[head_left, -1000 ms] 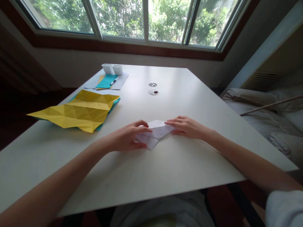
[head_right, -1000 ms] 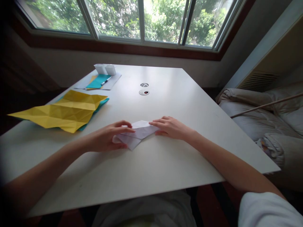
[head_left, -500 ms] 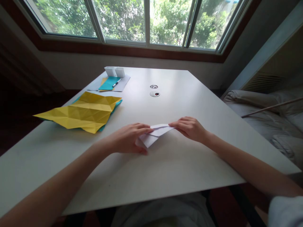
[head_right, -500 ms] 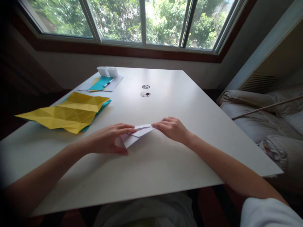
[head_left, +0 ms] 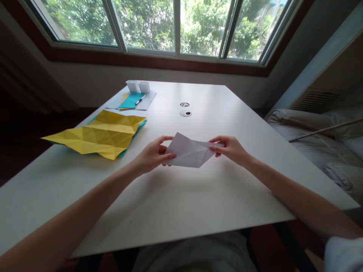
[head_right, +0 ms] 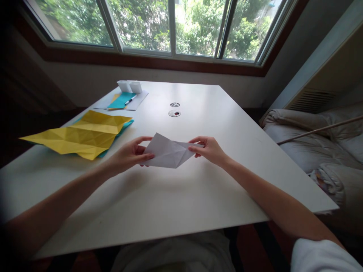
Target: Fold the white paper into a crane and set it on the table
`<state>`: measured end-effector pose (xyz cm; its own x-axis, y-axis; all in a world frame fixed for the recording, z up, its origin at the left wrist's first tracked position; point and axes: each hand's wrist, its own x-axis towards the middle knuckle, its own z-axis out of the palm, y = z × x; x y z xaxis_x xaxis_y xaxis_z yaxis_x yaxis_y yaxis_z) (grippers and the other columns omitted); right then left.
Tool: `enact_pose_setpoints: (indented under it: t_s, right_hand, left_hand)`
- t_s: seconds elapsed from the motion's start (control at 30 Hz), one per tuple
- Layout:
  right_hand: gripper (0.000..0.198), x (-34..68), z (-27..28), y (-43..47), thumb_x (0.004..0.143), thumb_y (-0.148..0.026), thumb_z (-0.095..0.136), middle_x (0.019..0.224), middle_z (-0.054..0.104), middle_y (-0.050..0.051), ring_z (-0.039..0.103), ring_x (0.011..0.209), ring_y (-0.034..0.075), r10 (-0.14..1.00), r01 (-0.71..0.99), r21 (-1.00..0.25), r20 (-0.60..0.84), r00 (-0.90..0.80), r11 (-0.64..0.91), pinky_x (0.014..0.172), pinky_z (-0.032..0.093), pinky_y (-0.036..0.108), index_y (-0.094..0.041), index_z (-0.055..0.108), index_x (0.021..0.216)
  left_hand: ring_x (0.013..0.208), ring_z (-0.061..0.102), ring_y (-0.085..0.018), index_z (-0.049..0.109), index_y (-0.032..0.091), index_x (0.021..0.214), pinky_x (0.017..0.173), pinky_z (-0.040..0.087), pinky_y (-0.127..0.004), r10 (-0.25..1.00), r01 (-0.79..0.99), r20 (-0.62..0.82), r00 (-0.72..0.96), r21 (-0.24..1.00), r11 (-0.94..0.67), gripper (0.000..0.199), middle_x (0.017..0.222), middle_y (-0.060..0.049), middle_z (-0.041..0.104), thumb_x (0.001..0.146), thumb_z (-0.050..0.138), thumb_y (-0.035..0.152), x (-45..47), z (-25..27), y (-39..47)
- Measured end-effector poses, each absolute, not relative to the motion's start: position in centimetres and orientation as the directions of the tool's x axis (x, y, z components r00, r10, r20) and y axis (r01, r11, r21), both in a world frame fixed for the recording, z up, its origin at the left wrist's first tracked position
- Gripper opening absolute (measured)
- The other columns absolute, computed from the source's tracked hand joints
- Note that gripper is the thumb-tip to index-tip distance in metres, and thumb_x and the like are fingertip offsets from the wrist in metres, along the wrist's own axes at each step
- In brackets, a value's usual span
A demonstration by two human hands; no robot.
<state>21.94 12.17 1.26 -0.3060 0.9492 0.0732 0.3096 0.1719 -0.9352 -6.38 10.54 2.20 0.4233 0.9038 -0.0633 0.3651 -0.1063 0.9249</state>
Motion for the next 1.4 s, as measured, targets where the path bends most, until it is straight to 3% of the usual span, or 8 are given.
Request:
enact_pose_setpoints:
  t_s: [0.13, 0.23, 0.4, 0.53, 0.73, 1.07, 1.23, 1.4]
  right_hand:
    - [0.03, 22.4, 0.9, 12.6, 0.07, -0.04, 0.066, 0.078, 0.069, 0.004, 0.061, 0.062, 0.014, 0.94, 0.5, -0.822, 0.117, -0.321, 0.273, 0.058, 0.049, 0.025, -0.017, 0.068, 0.088]
    - [0.024, 22.7, 0.7, 12.8, 0.072, -0.038, 0.064, 0.077, 0.069, 0.002, 0.062, 0.067, 0.016, 0.933, 0.644, -0.689, 0.141, -0.331, 0.332, 0.06, 0.048, 0.026, -0.021, 0.069, 0.087]
    - [0.018, 22.6, -0.2, 13.1, 0.075, -0.029, 0.06, 0.09, 0.069, 0.004, 0.061, 0.085, 0.02, 0.868, 0.733, -0.466, 0.298, -0.398, 0.496, 0.076, 0.048, 0.034, -0.022, 0.069, 0.089]
    - [0.025, 22.0, -0.2, 12.5, 0.085, -0.027, 0.05, 0.114, 0.062, 0.007, 0.049, 0.112, 0.024, 0.744, 0.707, -0.28, 0.426, -0.515, 0.649, 0.094, 0.04, 0.043, -0.021, 0.064, 0.104]
    - [0.031, 20.6, 0.4, 10.5, 0.088, -0.035, 0.047, 0.123, 0.057, 0.006, 0.043, 0.12, 0.023, 0.554, 0.512, -0.213, 0.279, -0.784, 0.832, 0.102, 0.03, 0.045, -0.022, 0.056, 0.115]
    - [0.005, 21.1, 0.4, 11.3, 0.081, -0.017, 0.054, 0.098, 0.067, 0.004, 0.056, 0.099, 0.018, 0.503, 0.448, -0.229, 0.369, -0.781, 0.864, 0.088, 0.039, 0.034, -0.02, 0.057, 0.079]
    - [0.019, 21.6, 0.3, 11.7, 0.083, -0.01, 0.046, 0.106, 0.065, 0.005, 0.053, 0.105, 0.02, 0.494, 0.467, -0.16, 0.286, -0.821, 0.869, 0.088, 0.041, 0.037, -0.019, 0.061, 0.091]
    - [0.031, 22.4, 0.4, 12.3, 0.084, -0.006, 0.04, 0.114, 0.063, 0.001, 0.05, 0.108, 0.018, 0.472, 0.424, -0.225, 0.254, -0.844, 0.878, 0.092, 0.042, 0.034, -0.022, 0.066, 0.091]
  left_hand:
    - [0.069, 0.06, -0.018, 0.016, 0.021, 0.138, 0.064, 0.049, -0.033, 0.921, 0.64, 0.058, 0.385, 0.702, -0.312, 0.078, 0.083, -0.003, 0.063, 0.075, 0.06, 0.035, -5.8, 1.2, 10.0]
    - [0.101, 0.053, -0.026, 0.012, 0.019, 0.14, 0.084, 0.045, -0.044, 0.853, 0.724, 0.26, 0.452, 0.452, -0.521, 0.088, 0.114, -0.013, 0.055, 0.072, 0.065, 0.033, -5.3, 0.9, 9.6]
    - [0.125, 0.034, -0.025, 0.049, 0.025, 0.122, 0.1, 0.033, -0.043, 0.609, 0.574, 0.251, 0.753, 0.202, -0.793, 0.037, 0.134, -0.01, 0.042, 0.085, 0.049, 0.023, -5.0, 1.2, 9.3]
    - [0.114, 0.049, -0.019, 0.056, 0.022, 0.112, 0.097, 0.036, -0.036, 0.532, 0.498, 0.162, 0.831, 0.208, -0.842, 0.028, 0.119, -0.008, 0.057, 0.091, 0.038, 0.021, -4.8, 0.9, 9.2]
    - [0.103, 0.055, -0.02, 0.057, 0.023, 0.11, 0.086, 0.043, -0.035, 0.601, 0.589, 0.193, 0.776, 0.121, -0.799, 0.027, 0.112, -0.007, 0.06, 0.091, 0.038, 0.024, -3.6, 1.2, 7.9]
    - [0.083, 0.057, -0.022, 0.06, 0.022, 0.102, 0.075, 0.043, -0.037, 0.669, 0.679, 0.12, 0.733, -0.065, -0.732, 0.024, 0.089, -0.008, 0.06, 0.089, 0.041, 0.029, -3.1, 2.4, 6.8]
    - [0.11, 0.049, -0.027, 0.058, 0.015, 0.099, 0.089, 0.041, -0.041, 0.63, 0.634, 0.132, 0.765, 0.016, -0.773, 0.028, 0.115, -0.013, 0.055, 0.087, 0.044, 0.037, -3.0, 1.7, 7.0]
    - [0.128, 0.035, -0.028, 0.042, 0.017, 0.127, 0.102, 0.033, -0.044, 0.564, 0.554, 0.092, 0.821, 0.11, -0.825, 0.038, 0.137, -0.015, 0.039, 0.091, 0.037, 0.03, -3.0, 0.4, 7.3]
